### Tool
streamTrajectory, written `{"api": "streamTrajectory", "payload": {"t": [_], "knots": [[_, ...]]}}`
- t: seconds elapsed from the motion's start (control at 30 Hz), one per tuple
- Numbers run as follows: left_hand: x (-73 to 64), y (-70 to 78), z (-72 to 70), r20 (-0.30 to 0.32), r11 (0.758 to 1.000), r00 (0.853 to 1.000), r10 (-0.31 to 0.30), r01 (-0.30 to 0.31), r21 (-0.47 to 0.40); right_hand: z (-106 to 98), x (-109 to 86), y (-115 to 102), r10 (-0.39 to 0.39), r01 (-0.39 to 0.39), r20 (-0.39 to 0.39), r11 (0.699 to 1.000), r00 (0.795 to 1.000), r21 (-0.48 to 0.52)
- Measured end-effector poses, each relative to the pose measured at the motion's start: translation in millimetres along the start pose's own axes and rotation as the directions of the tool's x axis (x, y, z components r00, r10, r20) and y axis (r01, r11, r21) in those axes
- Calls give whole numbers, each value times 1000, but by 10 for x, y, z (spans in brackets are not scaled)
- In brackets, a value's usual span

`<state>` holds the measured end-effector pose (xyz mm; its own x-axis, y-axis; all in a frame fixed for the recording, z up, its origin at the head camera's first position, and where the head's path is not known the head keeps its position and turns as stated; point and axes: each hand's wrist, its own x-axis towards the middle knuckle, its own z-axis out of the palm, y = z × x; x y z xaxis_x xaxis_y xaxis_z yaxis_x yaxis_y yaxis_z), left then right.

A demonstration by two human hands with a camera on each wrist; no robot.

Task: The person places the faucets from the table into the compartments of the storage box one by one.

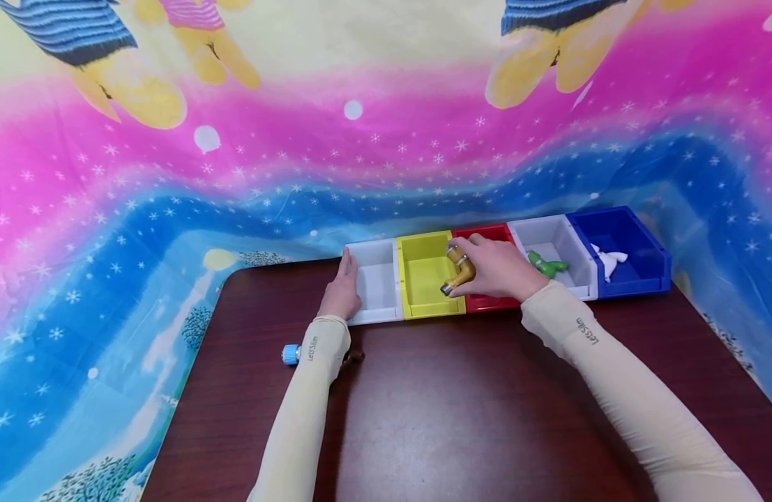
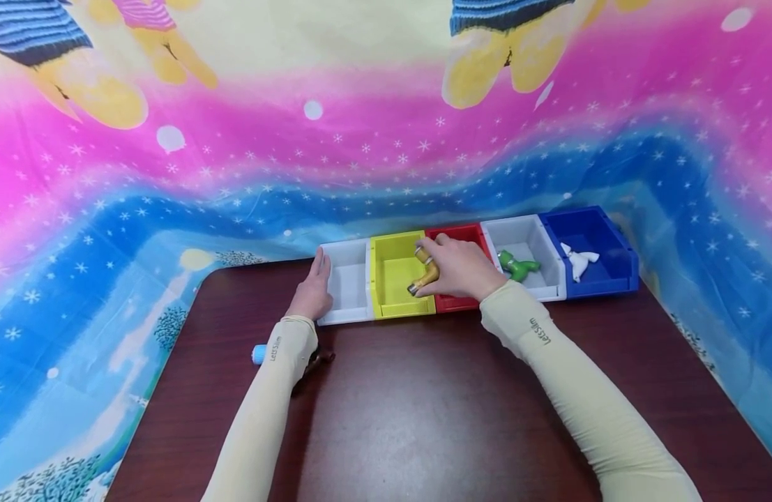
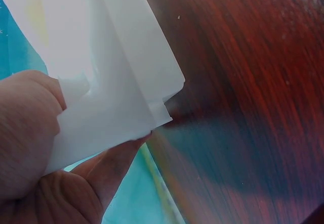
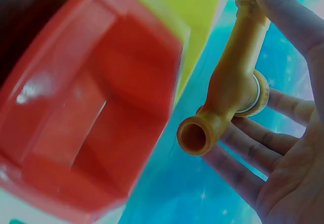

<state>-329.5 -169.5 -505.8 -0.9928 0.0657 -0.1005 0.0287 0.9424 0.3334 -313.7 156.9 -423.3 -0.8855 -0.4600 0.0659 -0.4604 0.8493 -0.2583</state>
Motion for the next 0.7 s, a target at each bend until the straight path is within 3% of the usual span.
{"api": "streamTrajectory", "payload": {"t": [0.33, 0.7], "knots": [[-15, 11, 8, -4, 1000, 1000, 6, -6, -6, -105, 14, 284, 48, -48, 16, 998, 999, 35], [-6, -2, -4, -4, 1000, 1000, 6, -6, 7, -105, 43, 468, 64, -63, 24, 998, 998, -17]]}}
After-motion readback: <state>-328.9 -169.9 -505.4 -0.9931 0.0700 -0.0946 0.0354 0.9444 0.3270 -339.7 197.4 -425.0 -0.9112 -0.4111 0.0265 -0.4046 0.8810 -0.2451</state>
